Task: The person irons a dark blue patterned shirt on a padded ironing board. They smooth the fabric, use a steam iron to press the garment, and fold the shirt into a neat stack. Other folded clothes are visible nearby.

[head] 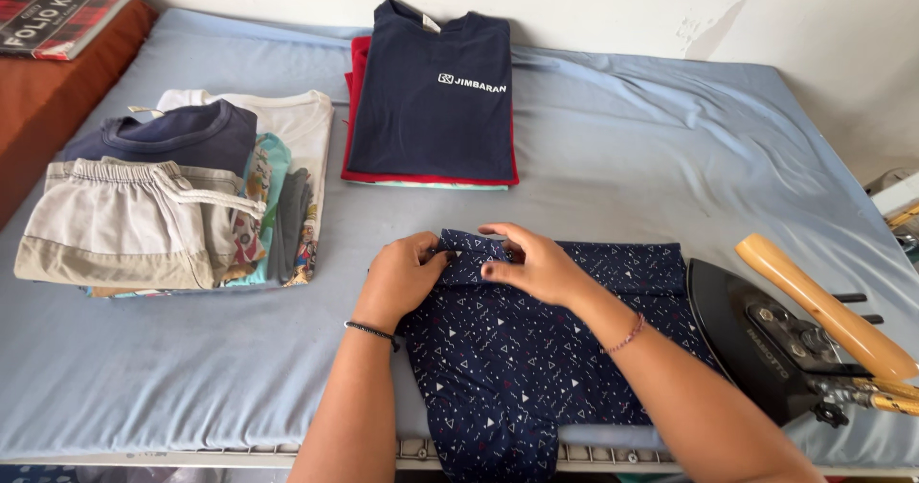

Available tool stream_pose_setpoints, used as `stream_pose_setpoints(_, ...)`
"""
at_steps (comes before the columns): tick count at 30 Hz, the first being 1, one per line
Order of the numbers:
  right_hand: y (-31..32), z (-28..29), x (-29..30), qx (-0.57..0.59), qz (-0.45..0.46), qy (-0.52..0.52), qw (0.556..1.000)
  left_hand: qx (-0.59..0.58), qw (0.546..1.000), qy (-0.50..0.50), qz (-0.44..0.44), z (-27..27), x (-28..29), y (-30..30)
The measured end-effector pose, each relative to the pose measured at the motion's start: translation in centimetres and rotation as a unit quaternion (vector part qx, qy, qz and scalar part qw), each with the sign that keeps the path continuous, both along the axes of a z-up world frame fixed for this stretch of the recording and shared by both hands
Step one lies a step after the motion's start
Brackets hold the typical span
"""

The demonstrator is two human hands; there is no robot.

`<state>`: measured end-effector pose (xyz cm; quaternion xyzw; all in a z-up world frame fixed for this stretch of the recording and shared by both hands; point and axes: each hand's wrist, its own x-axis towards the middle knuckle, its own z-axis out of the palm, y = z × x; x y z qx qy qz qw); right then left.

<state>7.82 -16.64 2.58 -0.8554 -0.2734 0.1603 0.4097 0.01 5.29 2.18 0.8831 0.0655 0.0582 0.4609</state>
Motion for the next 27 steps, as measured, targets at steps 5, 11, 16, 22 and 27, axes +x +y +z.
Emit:
stream_pose_setpoints(5, -0.1, -0.3, -0.9, 0.048, -0.066, -0.045, 0.996, 0.028, 0.999, -0.011, 0.036, -0.2, 0.2, -0.6)
stream_pose_setpoints(11, 0.1, -0.2, -0.9, -0.017, -0.081, -0.07, 0.994, 0.107, 0.994, -0.014, 0.031, -0.1, -0.2, -0.9)
stream_pose_setpoints(16, -0.1, -0.6, -0.9, 0.009, -0.051, -0.235, 0.971, 0.138, 0.99, -0.016, 0.01, -0.9, 0.1, -0.7)
stream_pose_setpoints(22, -0.1, -0.9, -0.4, -0.054, -0.076, -0.226, 0.97, 0.141, 0.99, -0.027, 0.001, -1.1, 0.1, -0.5)
stream_pose_setpoints(27, -0.2, -0.4, -0.1, -0.036, -0.089, -0.222, 0.97, 0.206, 0.971, -0.117, 0.005, -0.4, -0.4, -1.0)
